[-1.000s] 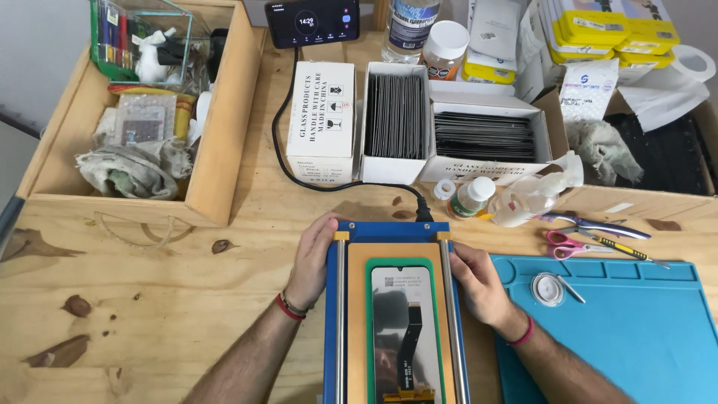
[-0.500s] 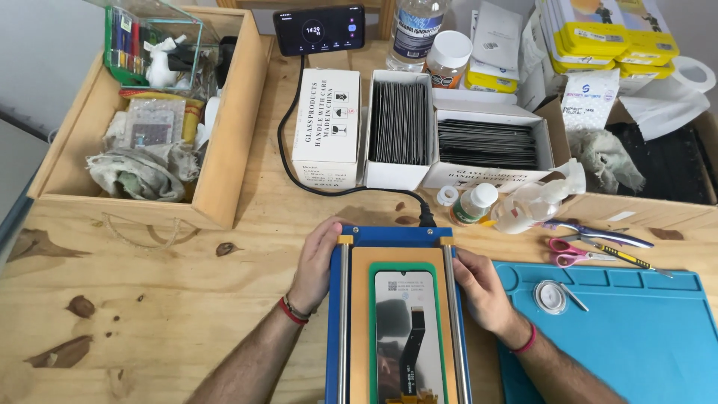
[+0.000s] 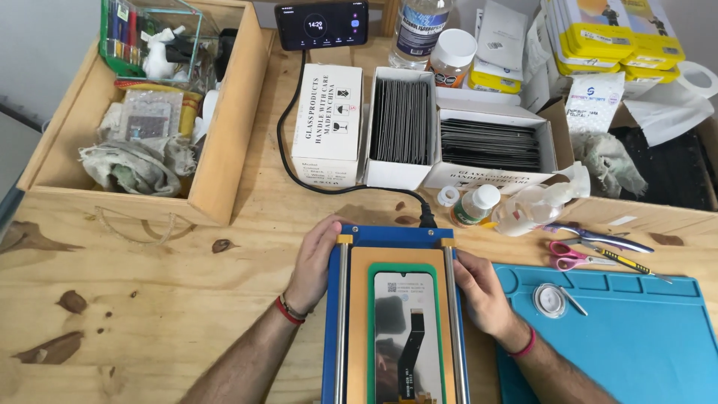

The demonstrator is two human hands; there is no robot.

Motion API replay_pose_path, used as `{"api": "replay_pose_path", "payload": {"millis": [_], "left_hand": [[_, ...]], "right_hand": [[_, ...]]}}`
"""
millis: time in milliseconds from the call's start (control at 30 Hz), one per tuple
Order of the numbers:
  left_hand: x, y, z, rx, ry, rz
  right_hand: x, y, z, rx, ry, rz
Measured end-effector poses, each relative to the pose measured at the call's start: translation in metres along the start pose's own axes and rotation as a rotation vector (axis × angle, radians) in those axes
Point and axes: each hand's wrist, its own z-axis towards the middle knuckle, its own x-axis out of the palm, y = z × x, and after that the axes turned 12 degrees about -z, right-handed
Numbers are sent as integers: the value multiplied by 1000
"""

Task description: Placing a phone screen assembly onto a separator machine for repair

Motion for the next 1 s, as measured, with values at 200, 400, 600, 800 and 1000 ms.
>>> {"api": "replay_pose_path", "payload": {"millis": [200, 400, 600, 800, 1000], "left_hand": [[0, 0, -1, 2, 25, -14], [1, -2, -1, 5, 2, 15], [2, -5, -2, -25, 7, 7], [1, 3, -1, 31, -39, -41], [1, 1, 0, 26, -27, -47]], "right_hand": [[0, 3, 2, -13, 11, 19], [0, 2, 2, 11, 13, 10], [1, -4, 0, -4, 13, 28], [3, 58, 14, 5, -34, 38], [2, 56, 15, 9, -46, 43]]}}
